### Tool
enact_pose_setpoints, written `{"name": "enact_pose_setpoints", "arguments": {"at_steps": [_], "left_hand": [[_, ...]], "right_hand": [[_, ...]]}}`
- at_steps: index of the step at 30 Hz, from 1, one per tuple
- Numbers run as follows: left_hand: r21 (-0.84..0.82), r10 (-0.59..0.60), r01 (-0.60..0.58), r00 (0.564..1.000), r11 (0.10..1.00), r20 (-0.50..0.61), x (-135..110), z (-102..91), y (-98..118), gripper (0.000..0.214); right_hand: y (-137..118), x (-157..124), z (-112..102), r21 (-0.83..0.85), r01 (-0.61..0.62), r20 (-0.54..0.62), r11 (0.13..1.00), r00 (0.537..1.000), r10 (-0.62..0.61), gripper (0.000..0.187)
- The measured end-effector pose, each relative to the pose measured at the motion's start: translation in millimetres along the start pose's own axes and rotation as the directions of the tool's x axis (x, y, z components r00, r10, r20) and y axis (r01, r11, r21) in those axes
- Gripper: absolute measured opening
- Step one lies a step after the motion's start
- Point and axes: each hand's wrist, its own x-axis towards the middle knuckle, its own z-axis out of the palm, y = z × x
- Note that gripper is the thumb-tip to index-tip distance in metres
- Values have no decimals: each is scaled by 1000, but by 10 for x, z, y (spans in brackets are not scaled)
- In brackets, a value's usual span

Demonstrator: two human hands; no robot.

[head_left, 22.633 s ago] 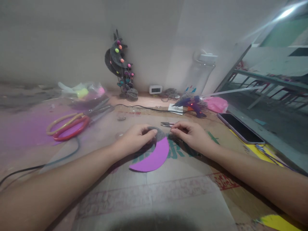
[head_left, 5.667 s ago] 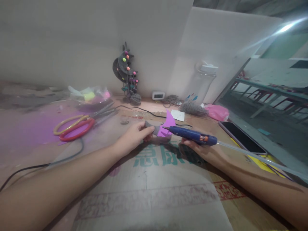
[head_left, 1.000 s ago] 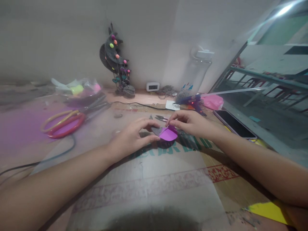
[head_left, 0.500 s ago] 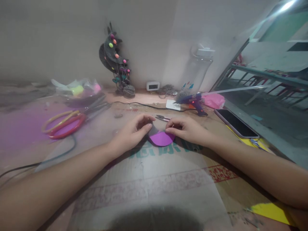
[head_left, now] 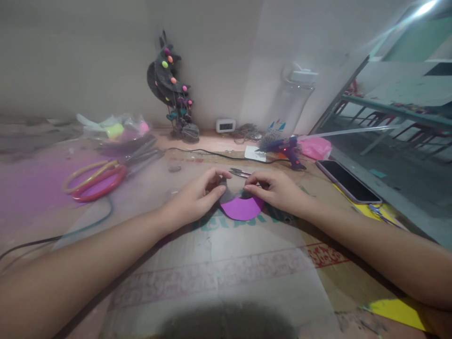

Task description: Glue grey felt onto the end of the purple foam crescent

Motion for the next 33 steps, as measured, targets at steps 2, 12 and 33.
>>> {"name": "enact_pose_setpoints", "arguments": {"at_steps": [2, 12, 33], "left_hand": [[-2, 1, -1, 1000, 1000, 15, 0, 1, -7, 24], [-100, -7, 10, 1000, 995, 29, 22, -3, -48, 24], [-303, -114, 113, 993, 946, 16, 92, -33, -68, 21]], "right_hand": [[3, -1, 4, -2, 13, -28, 1000, 1000, -13, 16], [105, 43, -47, -13, -70, -90, 997, 994, 68, 19], [724, 64, -977, -296, -212, 309, 931, 901, 304, 47]]}}
